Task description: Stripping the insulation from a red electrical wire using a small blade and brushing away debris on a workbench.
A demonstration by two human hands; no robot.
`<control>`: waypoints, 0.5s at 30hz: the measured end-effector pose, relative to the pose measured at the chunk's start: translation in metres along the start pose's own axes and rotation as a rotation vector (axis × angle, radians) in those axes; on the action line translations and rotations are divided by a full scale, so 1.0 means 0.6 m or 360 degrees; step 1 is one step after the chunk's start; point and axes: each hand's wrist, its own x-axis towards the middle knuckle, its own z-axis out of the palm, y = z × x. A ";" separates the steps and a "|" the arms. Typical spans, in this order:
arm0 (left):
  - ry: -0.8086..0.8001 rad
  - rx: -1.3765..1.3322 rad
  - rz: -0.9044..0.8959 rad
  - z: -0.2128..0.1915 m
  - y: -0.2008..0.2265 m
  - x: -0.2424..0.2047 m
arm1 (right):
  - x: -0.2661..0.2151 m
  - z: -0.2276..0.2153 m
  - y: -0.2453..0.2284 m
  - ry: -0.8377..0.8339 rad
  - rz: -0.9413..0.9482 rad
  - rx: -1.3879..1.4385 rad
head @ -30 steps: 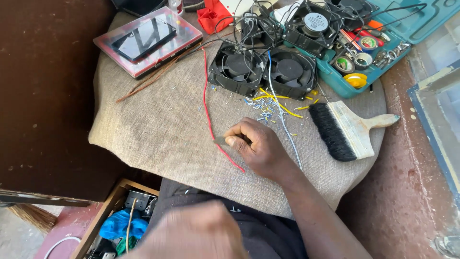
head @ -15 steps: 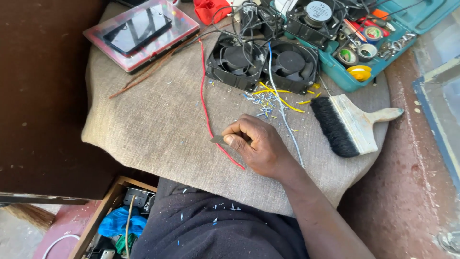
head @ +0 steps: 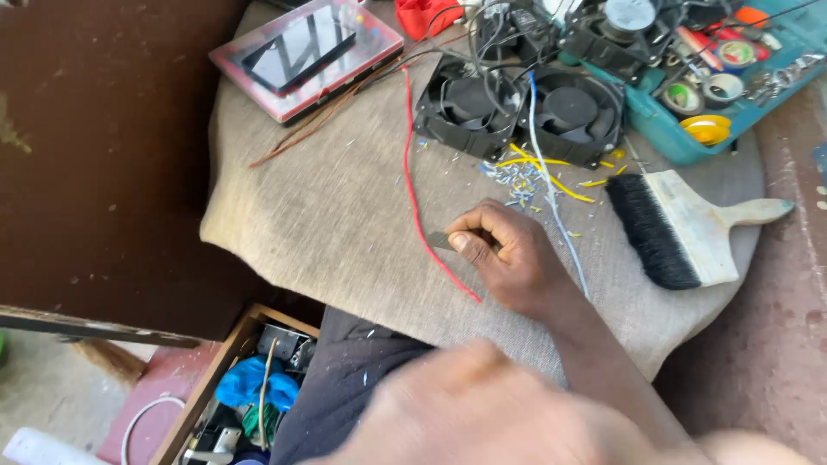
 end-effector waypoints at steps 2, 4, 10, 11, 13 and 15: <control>0.0007 0.0004 0.0011 0.021 -0.070 -0.036 | -0.004 0.003 0.002 0.0018 0.0069 -0.0048; -0.0137 0.0025 0.0264 0.033 -0.158 -0.048 | 0.002 0.002 0.001 0.0041 0.0060 -0.0111; -0.0223 0.0200 -0.0098 0.092 -0.367 -0.019 | 0.032 -0.014 -0.026 -0.0102 0.0064 0.0105; -0.0210 0.0208 -0.0090 0.090 -0.372 -0.004 | 0.040 -0.015 -0.025 -0.0101 0.0047 0.0100; -0.0404 0.0006 0.0013 0.091 -0.377 0.017 | 0.042 -0.016 -0.023 -0.0209 0.0034 0.0049; -0.0500 0.0078 0.0038 0.105 -0.390 0.017 | 0.048 -0.016 -0.030 -0.0215 0.0035 0.0052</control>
